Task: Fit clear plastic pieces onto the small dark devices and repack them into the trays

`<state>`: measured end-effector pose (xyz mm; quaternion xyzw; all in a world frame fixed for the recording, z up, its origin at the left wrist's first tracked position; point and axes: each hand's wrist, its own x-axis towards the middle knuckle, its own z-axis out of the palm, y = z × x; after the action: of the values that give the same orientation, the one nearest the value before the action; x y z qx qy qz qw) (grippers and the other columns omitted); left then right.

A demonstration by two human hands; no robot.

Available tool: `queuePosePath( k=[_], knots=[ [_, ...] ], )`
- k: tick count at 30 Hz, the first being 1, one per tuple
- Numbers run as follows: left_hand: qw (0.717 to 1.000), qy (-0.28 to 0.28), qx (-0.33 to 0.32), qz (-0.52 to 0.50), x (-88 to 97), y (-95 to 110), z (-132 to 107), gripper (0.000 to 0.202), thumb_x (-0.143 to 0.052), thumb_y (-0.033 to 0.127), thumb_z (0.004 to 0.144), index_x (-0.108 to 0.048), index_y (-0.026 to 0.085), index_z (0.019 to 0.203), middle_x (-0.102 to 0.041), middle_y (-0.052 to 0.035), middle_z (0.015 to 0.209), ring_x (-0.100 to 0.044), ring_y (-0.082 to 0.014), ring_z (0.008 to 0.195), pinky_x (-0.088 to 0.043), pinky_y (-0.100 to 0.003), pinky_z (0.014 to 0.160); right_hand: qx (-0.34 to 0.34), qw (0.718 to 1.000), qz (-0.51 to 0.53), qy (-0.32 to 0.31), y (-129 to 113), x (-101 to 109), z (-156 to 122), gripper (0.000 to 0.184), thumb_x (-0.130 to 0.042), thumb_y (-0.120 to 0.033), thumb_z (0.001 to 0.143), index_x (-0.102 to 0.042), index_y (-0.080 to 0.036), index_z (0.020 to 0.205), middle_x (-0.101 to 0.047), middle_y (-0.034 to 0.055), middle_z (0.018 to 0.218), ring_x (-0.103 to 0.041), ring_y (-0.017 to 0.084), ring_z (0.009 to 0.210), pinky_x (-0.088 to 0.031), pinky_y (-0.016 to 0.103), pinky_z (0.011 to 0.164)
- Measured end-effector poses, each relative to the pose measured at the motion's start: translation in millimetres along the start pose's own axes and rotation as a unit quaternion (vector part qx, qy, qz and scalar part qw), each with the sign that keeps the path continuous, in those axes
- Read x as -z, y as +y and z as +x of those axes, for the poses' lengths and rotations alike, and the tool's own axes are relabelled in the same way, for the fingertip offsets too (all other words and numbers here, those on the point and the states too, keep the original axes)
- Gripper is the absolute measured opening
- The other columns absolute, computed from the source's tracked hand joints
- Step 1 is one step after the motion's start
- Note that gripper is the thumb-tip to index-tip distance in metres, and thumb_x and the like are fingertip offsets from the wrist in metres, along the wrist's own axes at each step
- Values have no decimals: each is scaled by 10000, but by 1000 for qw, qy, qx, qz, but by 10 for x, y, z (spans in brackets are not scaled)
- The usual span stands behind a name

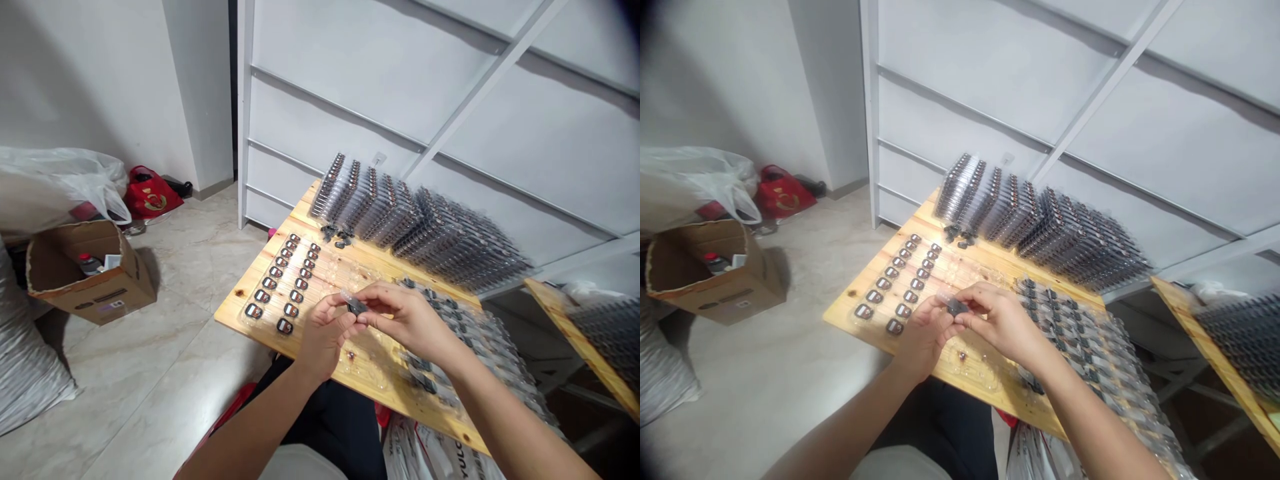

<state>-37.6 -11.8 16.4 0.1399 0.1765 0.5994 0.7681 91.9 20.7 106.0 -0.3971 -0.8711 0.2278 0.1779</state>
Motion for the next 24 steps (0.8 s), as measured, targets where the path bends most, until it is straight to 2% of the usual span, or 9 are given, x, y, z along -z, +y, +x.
queuePosePath(
  k=[13,24],
  knots=[
    [1000,-1,9,4,-15,14,-11,307,-710,188,640,-509,131,865,-555,-39,912,-572,-115,752,-501,-262,711,23,999,-28,7,16,-9,-23,166,-564,-221,821,-589,-159,973,-585,47,903,-550,102,779,-440,190,661],
    [999,-4,0,33,9,-18,2,310,-697,196,657,-510,127,894,-574,-53,900,-586,-132,761,-509,-243,664,-7,1000,-9,-5,3,-9,-38,159,-577,-221,810,-594,-167,959,-587,34,884,-551,96,771,-444,188,673]
  ],
)
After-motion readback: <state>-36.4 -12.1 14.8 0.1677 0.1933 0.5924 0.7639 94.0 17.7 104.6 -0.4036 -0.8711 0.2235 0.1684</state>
